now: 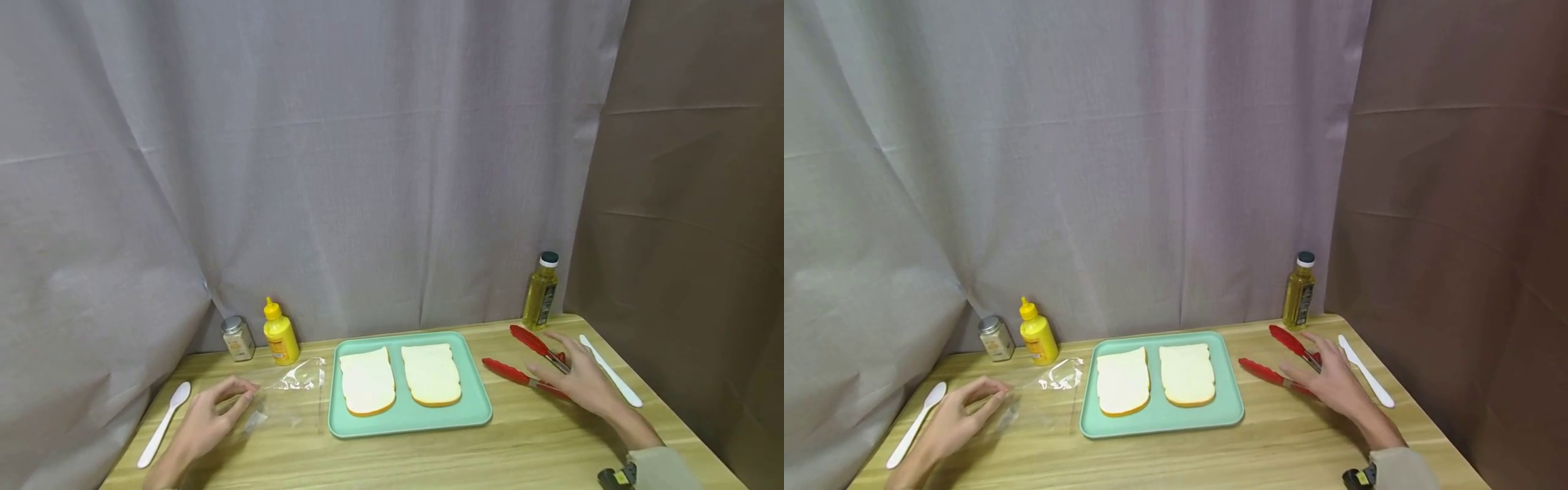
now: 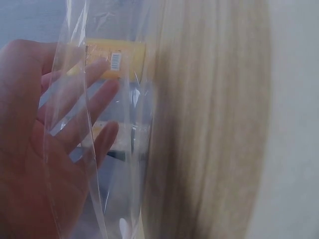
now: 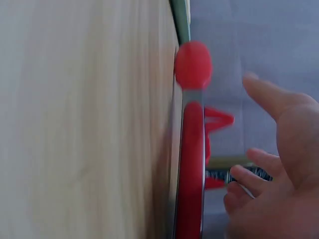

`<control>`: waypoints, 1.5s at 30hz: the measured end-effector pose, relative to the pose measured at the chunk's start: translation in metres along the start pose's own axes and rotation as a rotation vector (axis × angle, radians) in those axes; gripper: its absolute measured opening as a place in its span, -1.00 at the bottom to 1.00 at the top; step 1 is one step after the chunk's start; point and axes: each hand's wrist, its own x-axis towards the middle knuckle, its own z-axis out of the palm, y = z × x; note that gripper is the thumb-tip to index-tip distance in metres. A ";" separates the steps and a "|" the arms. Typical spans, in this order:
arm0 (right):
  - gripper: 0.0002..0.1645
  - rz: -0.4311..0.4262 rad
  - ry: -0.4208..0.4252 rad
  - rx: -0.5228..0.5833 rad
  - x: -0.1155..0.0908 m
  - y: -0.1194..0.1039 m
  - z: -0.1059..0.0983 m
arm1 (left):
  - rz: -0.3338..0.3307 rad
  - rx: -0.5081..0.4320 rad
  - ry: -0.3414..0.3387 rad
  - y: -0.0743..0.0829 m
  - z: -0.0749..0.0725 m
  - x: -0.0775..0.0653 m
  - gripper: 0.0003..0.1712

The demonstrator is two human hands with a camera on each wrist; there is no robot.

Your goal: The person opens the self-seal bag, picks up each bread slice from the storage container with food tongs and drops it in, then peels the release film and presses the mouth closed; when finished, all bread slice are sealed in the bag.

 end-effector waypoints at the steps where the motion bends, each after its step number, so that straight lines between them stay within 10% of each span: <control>1: 0.20 0.012 -0.017 -0.017 -0.001 0.004 -0.002 | 0.002 -0.004 -0.001 0.000 0.000 0.000 -0.88; 15: 0.40 0.000 -0.177 -0.065 -0.006 0.022 -0.008 | -0.019 0.016 -0.010 -0.003 -0.006 -0.005 -0.90; 35: -0.20 -0.003 -0.172 -0.095 -0.004 0.030 -0.015 | 0.002 0.025 -0.002 -0.002 -0.002 -0.001 -0.91; 45: 0.01 0.009 -0.098 -0.020 -0.008 0.027 -0.013 | -0.001 0.018 -0.014 0.000 0.000 -0.001 -0.91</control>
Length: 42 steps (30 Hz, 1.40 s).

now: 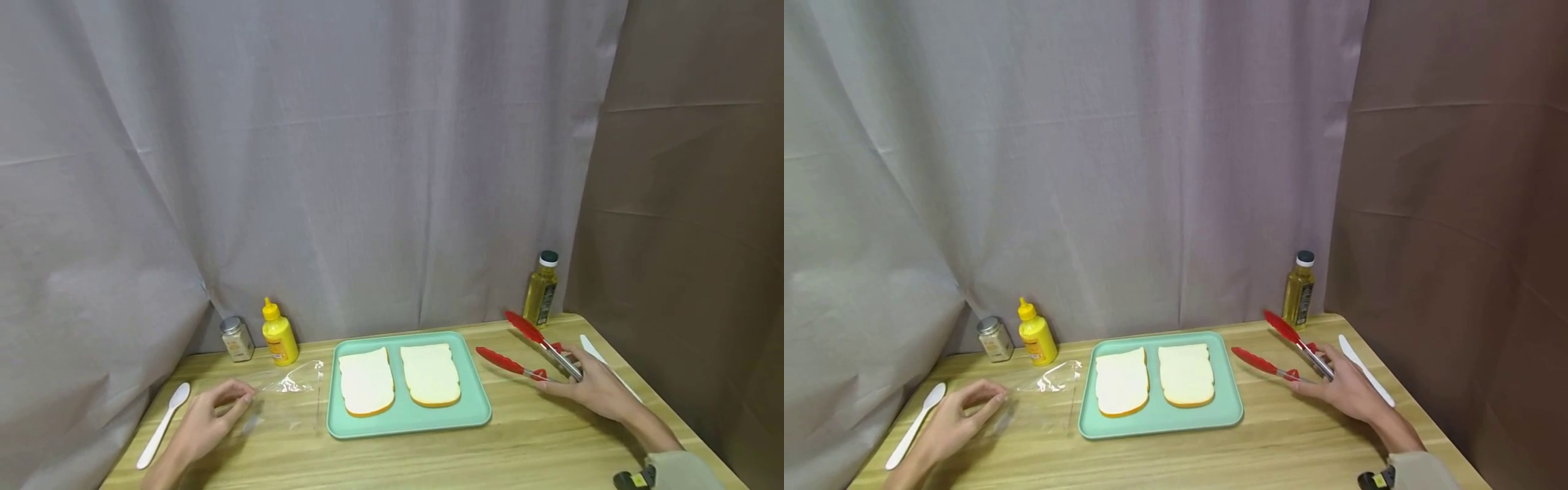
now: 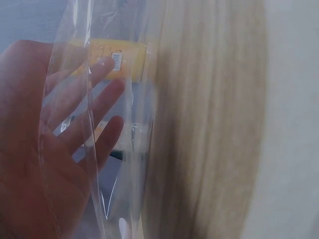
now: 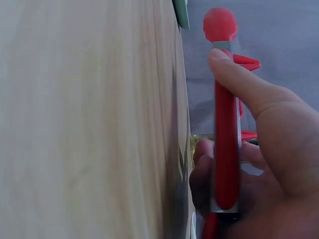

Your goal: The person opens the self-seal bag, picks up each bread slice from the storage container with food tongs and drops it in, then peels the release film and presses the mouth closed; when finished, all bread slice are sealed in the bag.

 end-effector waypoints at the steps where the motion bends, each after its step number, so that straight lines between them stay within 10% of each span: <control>1: 0.05 0.002 0.006 -0.006 0.000 -0.001 0.001 | 0.005 -0.001 0.002 0.000 0.000 0.000 -0.91; 9: 0.02 0.014 -0.002 0.047 0.001 -0.011 0.006 | 0.004 0.004 -0.001 -0.001 0.001 0.002 -0.92; 19: -0.47 -0.018 -0.051 0.167 0.000 -0.043 0.024 | 0.025 -0.008 0.016 -0.001 0.001 0.001 -0.91; 42: 0.02 0.073 -0.046 -0.145 -0.029 -0.133 0.072 | 0.032 0.002 0.013 -0.003 0.000 0.001 -0.89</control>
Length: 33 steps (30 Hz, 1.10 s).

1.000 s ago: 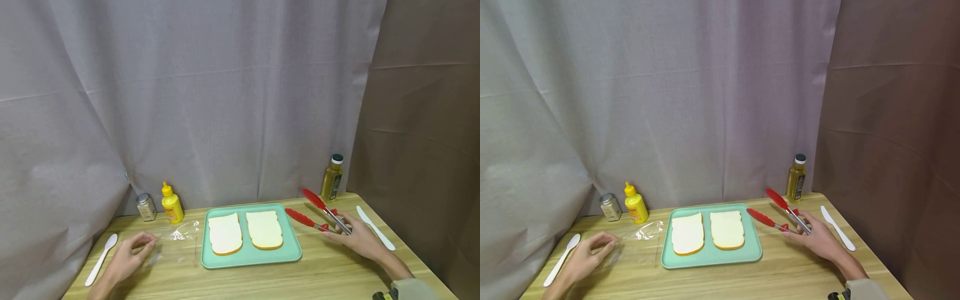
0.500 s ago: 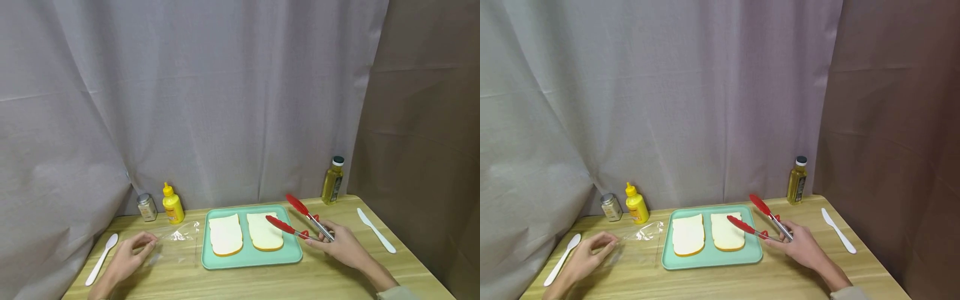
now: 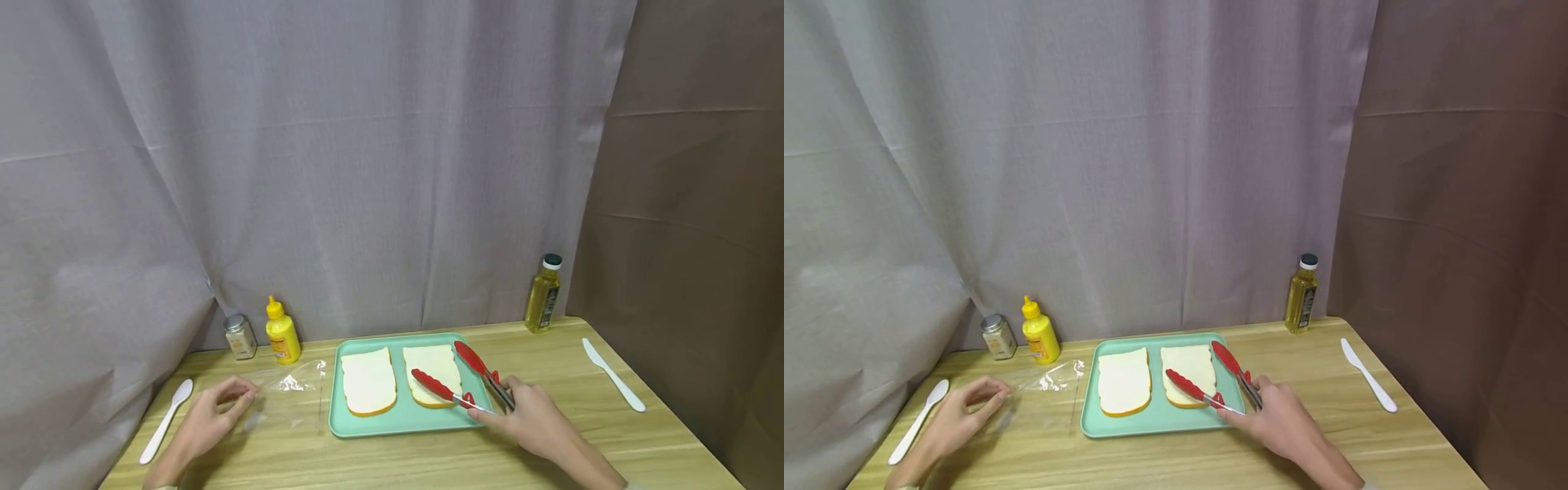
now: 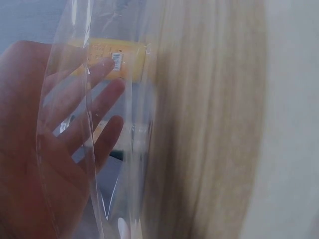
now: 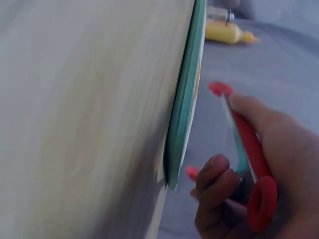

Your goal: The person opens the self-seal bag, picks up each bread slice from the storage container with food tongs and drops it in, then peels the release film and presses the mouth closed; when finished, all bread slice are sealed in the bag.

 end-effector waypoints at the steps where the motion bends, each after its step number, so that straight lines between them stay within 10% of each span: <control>1: 0.04 0.002 0.003 -0.007 -0.002 -0.003 0.001 | 0.003 -0.004 0.002 0.000 0.000 0.000 -0.89; 20: 0.08 0.053 -0.036 -0.033 -0.024 -0.036 0.018 | 0.017 -0.013 0.014 0.004 -0.002 -0.001 -0.86; 33: 0.22 -0.005 0.016 -0.108 -0.014 -0.018 0.007 | -0.011 -0.019 -0.014 0.004 -0.002 -0.001 -0.89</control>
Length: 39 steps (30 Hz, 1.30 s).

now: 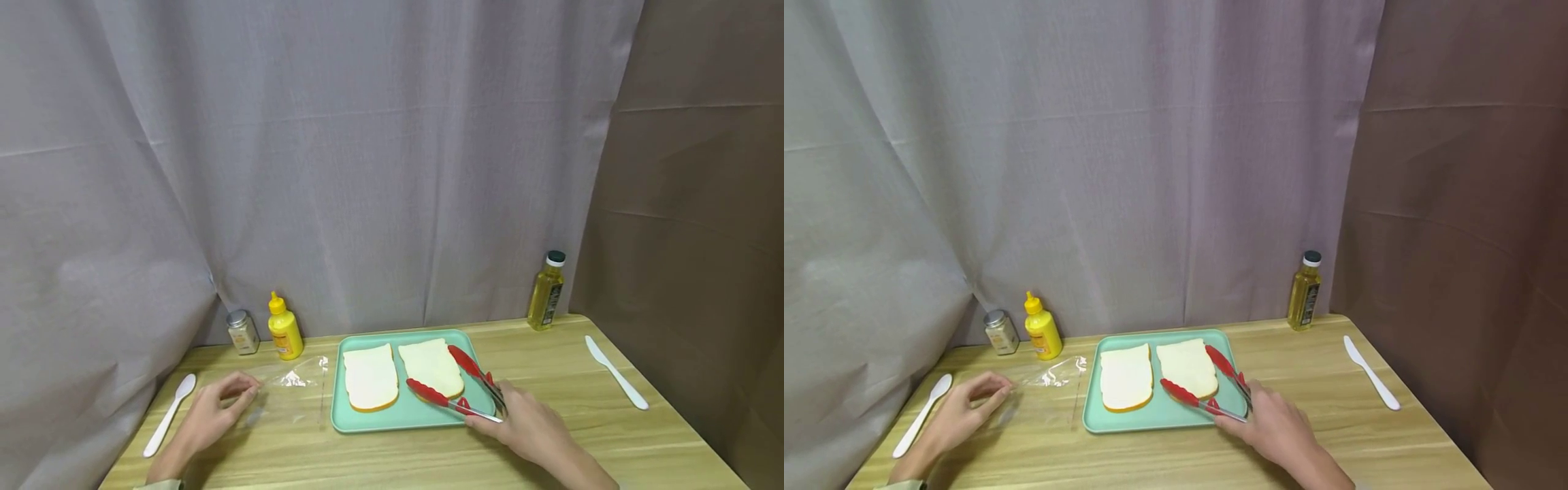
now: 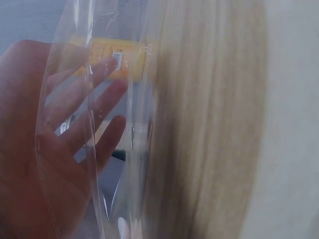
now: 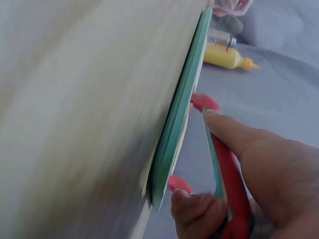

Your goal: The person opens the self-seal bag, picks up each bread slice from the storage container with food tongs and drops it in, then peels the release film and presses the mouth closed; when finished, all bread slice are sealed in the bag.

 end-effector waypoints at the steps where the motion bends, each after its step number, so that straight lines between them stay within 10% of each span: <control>1: 0.21 -0.007 0.005 0.002 0.001 0.002 -0.001 | -0.003 0.000 -0.003 0.000 0.000 0.000 -0.89; 16: -0.19 -0.034 -0.051 0.175 0.000 -0.003 0.000 | -0.012 0.003 -0.021 0.002 -0.001 0.000 -0.90; 23: 0.33 -0.031 -0.137 0.069 -0.009 -0.006 -0.002 | -0.004 0.011 -0.015 0.001 -0.001 0.002 -0.89; 39: 0.15 -0.100 -0.138 0.057 0.002 0.011 -0.001 | 0.000 0.011 -0.020 -0.002 0.001 0.000 -0.93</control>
